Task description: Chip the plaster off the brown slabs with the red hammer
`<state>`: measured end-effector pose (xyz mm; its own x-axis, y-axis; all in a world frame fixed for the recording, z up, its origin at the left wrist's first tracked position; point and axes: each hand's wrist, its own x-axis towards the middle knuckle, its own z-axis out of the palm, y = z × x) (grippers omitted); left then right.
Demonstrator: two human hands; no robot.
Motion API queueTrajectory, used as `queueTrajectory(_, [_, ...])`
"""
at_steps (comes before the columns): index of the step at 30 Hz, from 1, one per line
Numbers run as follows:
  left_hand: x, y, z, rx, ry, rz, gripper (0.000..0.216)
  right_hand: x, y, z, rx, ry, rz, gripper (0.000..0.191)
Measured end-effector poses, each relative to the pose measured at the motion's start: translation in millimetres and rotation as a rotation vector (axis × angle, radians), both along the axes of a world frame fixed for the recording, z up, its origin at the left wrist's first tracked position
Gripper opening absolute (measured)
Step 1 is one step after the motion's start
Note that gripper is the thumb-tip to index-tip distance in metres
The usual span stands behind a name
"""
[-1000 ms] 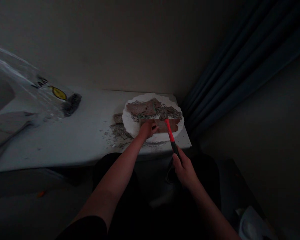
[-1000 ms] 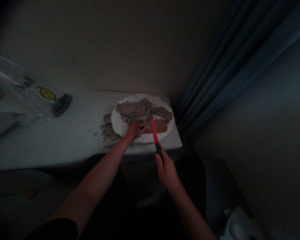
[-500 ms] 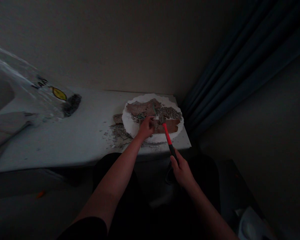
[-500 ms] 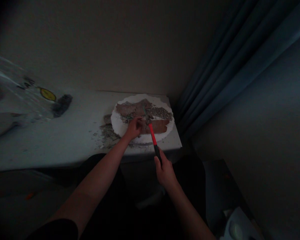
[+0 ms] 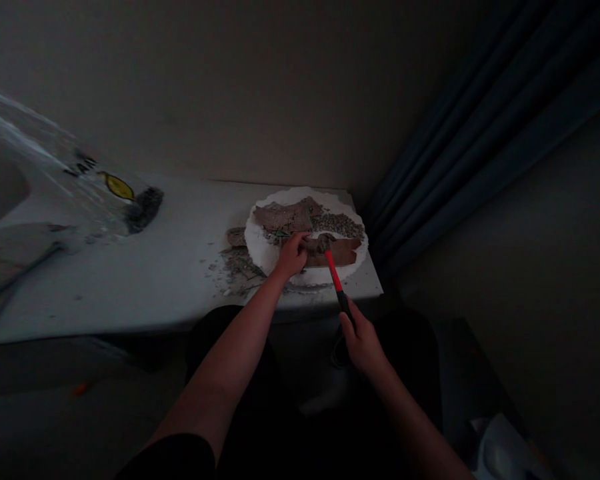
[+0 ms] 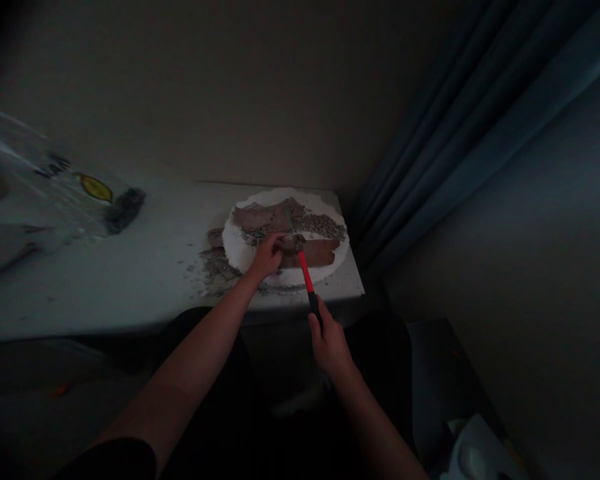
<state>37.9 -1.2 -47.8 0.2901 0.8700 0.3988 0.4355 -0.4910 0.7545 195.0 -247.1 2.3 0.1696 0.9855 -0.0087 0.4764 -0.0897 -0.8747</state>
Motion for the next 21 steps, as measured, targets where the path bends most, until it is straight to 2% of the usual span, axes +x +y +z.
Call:
queueTrajectory(8, [0.4, 0.6, -0.4, -0.017, -0.063, -0.012, 0.053, -2.9, -0.1, 1.8, -0.017, -0.004, 0.006, 0.053])
queueTrajectory(12, [-2.5, -1.1, 5.5, -0.041, -0.132, 0.043, 0.047, 1.0, -2.3, 6.4, 0.006, -0.013, -0.017, 0.054])
queueTrajectory(15, [-18.6, 4.2, 12.1, -0.058, -0.185, 0.168, 0.037, 5.6, -5.8, 8.3, 0.016, -0.016, -0.024, 0.055])
queueTrajectory(17, [-39.5, 10.8, 16.0, -0.069, -0.178, 0.306, 0.030, 8.6, -7.5, 6.5, 0.026, -0.018, -0.040, 0.055])
queueTrajectory(19, [-67.5, 16.4, 18.2, -0.114, -0.115, 0.463, 0.025, 11.7, -8.2, 2.5, 0.011, -0.013, -0.055, 0.055])
queueTrajectory(21, [-98.4, 17.5, 17.6, -0.183, 0.037, 0.554, 0.022, 14.9, -8.0, -2.7, -0.014, -0.005, -0.069, 0.056])
